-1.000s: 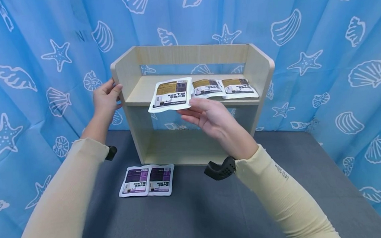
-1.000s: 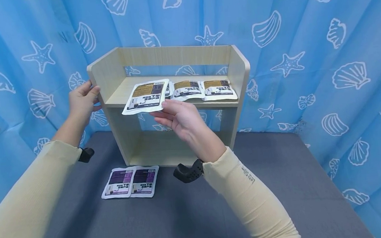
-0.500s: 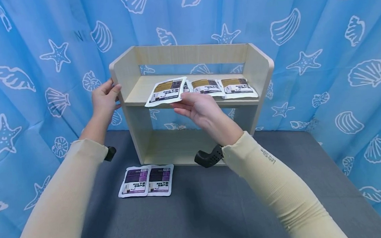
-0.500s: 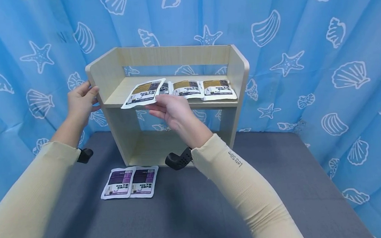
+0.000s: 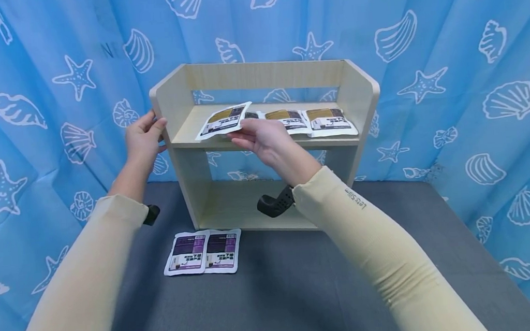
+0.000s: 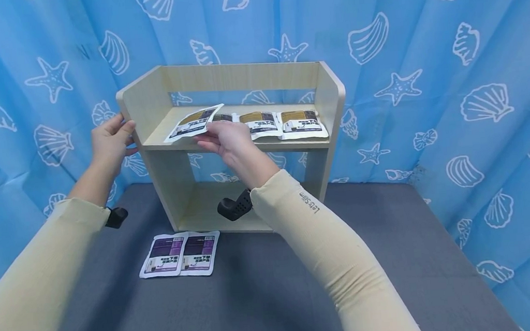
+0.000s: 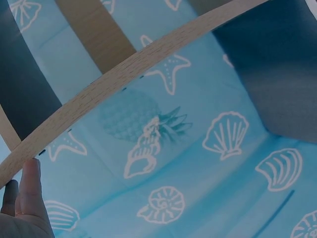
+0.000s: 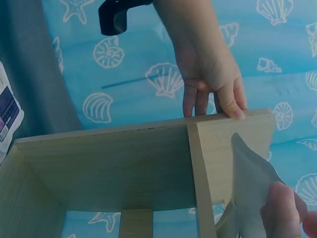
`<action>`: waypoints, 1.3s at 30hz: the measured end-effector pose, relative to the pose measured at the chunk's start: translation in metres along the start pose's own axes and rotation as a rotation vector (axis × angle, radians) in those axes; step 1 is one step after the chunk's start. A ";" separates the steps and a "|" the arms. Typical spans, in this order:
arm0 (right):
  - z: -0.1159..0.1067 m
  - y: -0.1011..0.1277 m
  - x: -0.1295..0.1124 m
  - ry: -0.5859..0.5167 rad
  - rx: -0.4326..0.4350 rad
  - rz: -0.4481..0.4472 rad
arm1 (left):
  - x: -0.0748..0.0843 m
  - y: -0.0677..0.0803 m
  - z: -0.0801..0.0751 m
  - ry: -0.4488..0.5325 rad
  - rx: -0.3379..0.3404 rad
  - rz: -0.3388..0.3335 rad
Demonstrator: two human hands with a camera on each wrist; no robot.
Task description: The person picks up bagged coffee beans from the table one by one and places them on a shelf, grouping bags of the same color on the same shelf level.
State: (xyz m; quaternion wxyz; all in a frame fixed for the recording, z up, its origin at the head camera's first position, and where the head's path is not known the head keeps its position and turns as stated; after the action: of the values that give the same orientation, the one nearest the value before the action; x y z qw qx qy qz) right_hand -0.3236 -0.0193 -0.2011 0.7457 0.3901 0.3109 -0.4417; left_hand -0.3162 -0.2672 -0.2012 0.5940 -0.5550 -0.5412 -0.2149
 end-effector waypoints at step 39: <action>0.038 -0.042 0.004 0.163 0.079 0.095 | 0.000 0.002 0.001 0.000 0.016 -0.023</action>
State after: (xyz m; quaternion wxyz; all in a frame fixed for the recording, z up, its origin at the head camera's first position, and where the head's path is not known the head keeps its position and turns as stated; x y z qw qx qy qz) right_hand -0.3551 -0.0664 -0.1980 0.7220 0.4682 0.3339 -0.3846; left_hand -0.3156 -0.2656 -0.2024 0.5961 -0.5440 -0.5491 -0.2174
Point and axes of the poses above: each hand's wrist, its own y-axis away from the middle knuckle, its own z-axis out of the palm, x = y × z, the point moved 7 cm from there along -y, towards the middle knuckle, and after that the axes turned 9 degrees about z, right-handed, at the moved point
